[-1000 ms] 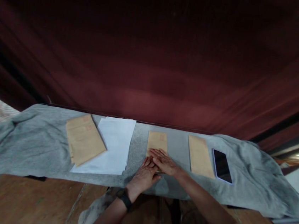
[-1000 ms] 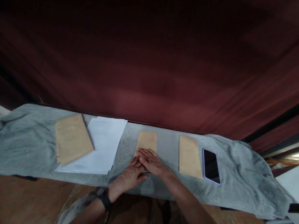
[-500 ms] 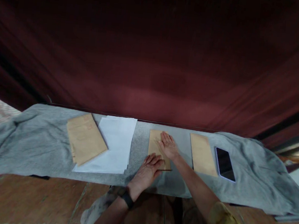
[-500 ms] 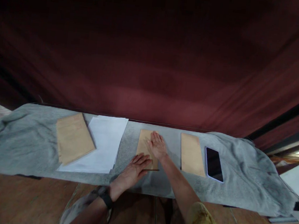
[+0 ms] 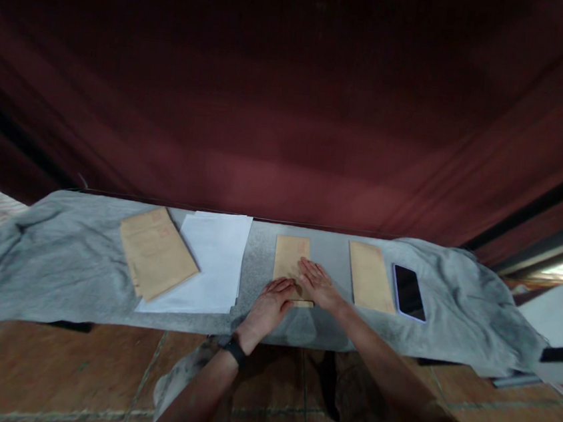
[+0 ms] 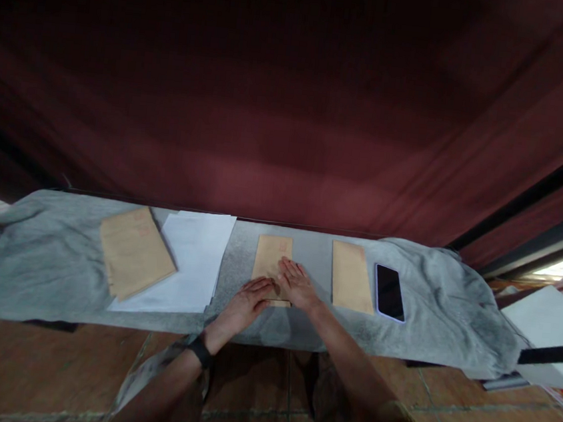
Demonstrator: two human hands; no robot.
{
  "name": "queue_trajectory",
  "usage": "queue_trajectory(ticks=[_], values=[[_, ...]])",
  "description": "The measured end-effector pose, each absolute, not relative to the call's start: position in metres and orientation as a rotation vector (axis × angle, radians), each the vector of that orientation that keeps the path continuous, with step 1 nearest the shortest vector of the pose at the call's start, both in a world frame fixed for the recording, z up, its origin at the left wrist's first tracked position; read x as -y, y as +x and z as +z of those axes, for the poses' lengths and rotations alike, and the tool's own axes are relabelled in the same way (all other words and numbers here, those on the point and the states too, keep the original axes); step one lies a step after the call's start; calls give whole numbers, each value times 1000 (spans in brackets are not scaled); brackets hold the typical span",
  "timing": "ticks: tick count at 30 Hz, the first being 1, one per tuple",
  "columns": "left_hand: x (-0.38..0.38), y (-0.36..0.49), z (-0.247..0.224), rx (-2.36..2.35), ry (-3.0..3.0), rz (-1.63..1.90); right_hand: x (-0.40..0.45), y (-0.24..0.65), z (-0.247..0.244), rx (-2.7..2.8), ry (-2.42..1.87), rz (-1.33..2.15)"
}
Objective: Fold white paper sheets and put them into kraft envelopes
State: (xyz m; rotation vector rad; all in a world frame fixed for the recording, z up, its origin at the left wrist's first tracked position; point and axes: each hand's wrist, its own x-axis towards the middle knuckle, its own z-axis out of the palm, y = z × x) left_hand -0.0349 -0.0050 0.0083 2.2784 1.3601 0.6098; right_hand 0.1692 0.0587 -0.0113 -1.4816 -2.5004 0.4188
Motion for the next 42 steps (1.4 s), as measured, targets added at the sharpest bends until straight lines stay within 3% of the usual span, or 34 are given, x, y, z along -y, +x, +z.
queue_trajectory(ticks=[7,14,23,42], values=[[5,-32,7,-1402,2269,622,-24,180,-12,2535,-1452,426],[14,-24,2,-1718,2258,546,38,180,-18,2472,-1376,84],[27,-15,-1,-2089,2193,459,71,163,-20,2349,-1450,-11],[25,-11,19,-2094,1650,889,76,144,-18,2171,-1582,106]])
